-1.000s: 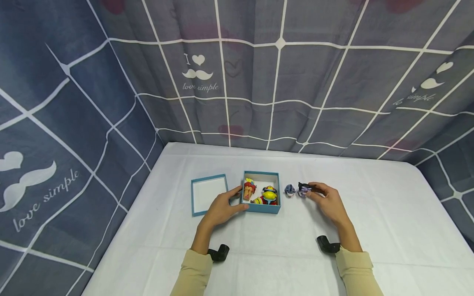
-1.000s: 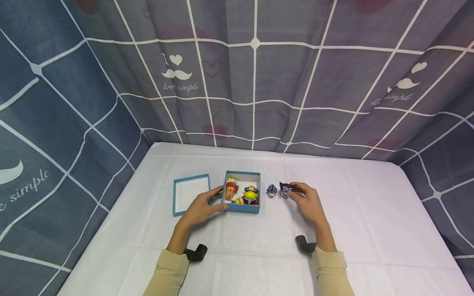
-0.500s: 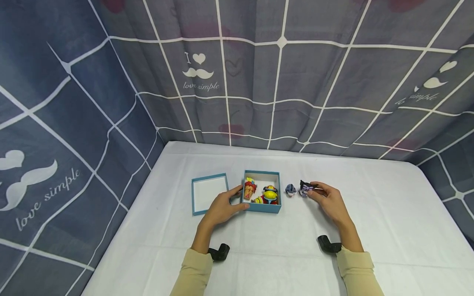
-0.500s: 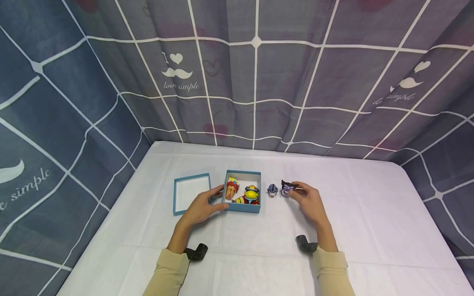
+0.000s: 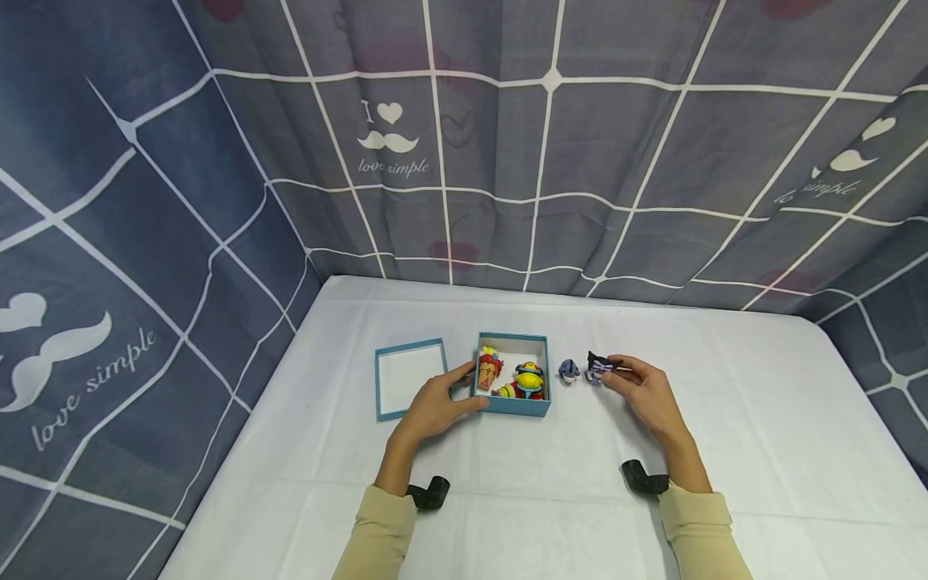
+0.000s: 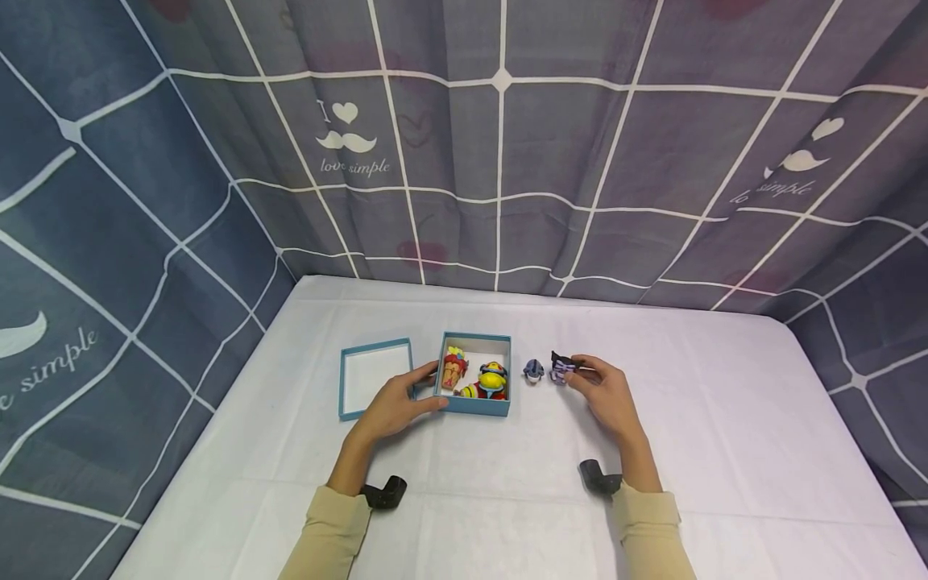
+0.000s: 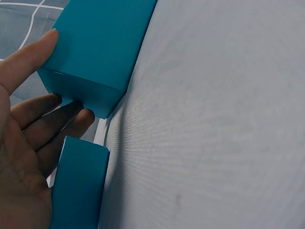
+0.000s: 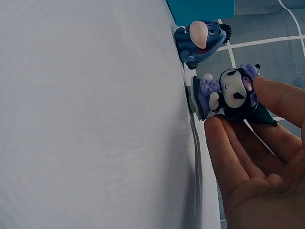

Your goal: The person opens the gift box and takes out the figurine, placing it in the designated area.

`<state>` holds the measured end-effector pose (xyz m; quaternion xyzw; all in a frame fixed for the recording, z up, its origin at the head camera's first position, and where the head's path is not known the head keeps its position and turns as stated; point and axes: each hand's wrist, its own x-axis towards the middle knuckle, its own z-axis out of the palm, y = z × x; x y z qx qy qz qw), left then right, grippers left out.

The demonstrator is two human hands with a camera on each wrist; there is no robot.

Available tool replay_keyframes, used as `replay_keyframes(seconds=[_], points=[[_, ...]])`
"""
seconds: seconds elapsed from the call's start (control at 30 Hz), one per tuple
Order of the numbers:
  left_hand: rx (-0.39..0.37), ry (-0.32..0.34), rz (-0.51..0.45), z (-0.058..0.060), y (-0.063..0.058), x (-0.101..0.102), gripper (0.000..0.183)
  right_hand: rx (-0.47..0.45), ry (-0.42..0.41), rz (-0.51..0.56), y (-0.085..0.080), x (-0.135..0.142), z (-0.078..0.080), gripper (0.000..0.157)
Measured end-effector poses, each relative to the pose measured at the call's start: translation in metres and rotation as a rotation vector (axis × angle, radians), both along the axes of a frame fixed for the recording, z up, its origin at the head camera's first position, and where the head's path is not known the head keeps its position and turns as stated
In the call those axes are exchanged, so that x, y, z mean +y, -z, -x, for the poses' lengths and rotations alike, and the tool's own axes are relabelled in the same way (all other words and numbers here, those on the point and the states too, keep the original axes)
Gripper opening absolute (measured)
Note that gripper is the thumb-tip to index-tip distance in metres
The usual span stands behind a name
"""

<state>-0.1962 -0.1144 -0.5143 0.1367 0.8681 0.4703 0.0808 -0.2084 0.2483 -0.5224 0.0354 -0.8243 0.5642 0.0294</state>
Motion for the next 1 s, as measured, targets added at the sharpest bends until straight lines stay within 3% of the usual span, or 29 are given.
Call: replay_keyframes(seconds=[0.37,0.7,0.83,1.0], points=[[-0.003,0.000,-0.010,0.000,0.001,-0.001,0.074,0.007,0.021,0.061,-0.001,0.000,-0.001,0.048],[0.004,0.002,-0.005,0.000,0.001,-0.001,0.075,0.063,0.226,0.077,-0.011,-0.001,-0.009,0.042],[0.004,0.002,-0.001,0.000,0.001,-0.001,0.075,0.092,0.320,0.139,-0.015,-0.003,-0.011,0.034],[-0.002,0.001,-0.001,0.000,0.002,-0.001,0.075,0.146,0.376,0.242,-0.021,-0.007,-0.014,0.021]])
